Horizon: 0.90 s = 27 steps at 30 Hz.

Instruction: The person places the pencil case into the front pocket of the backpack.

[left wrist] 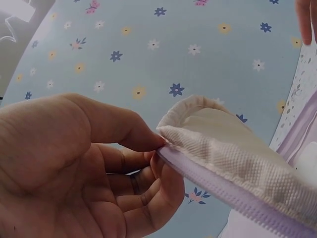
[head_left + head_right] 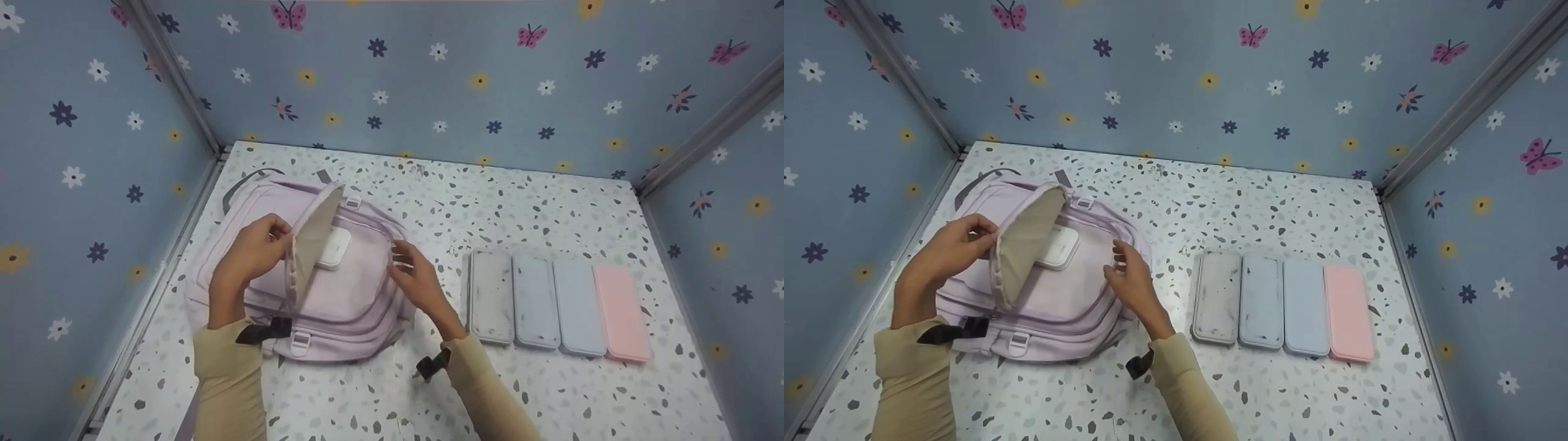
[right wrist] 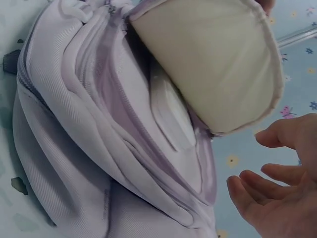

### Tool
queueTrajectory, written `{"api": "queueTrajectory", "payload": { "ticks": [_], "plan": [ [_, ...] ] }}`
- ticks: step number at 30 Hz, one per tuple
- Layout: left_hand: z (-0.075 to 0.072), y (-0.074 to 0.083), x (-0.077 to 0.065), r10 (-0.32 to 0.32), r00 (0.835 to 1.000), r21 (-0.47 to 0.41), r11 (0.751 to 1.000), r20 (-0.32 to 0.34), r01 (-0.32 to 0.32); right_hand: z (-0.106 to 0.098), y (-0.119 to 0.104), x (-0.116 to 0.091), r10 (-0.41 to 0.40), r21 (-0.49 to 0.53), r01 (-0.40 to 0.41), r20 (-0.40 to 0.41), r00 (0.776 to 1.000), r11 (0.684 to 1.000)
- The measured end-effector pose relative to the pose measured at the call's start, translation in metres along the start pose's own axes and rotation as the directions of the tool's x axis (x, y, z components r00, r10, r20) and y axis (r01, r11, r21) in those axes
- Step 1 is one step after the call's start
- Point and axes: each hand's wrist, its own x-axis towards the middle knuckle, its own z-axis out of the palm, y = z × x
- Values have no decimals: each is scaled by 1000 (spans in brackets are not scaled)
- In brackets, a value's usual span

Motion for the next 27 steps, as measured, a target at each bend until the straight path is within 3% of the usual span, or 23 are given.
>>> {"api": "queueTrajectory", "payload": {
  "ticks": [10, 18, 23, 27],
  "plan": [
    [-1, -6, -2, -16, 1000, 1, 1000, 8, 16, -30, -3, -30, -32, -30, 28, -151, 988, 999],
    [-3, -10, -2, -15, 1000, -38, 999, 13, 16, -53, -19, -66, 41, 1, -42, -231, 972, 999],
    [-3, -11, -2, -20, 1000, -45, 999, 7, 20, -64, 10, -77, 124, 19, -124, -305, 944, 992],
    [-3, -10, -2, -24, 1000, -45, 999, 6, 24, -75, 29, -85, 142, 3, -152, -374, 916, 988]
  ]
}}
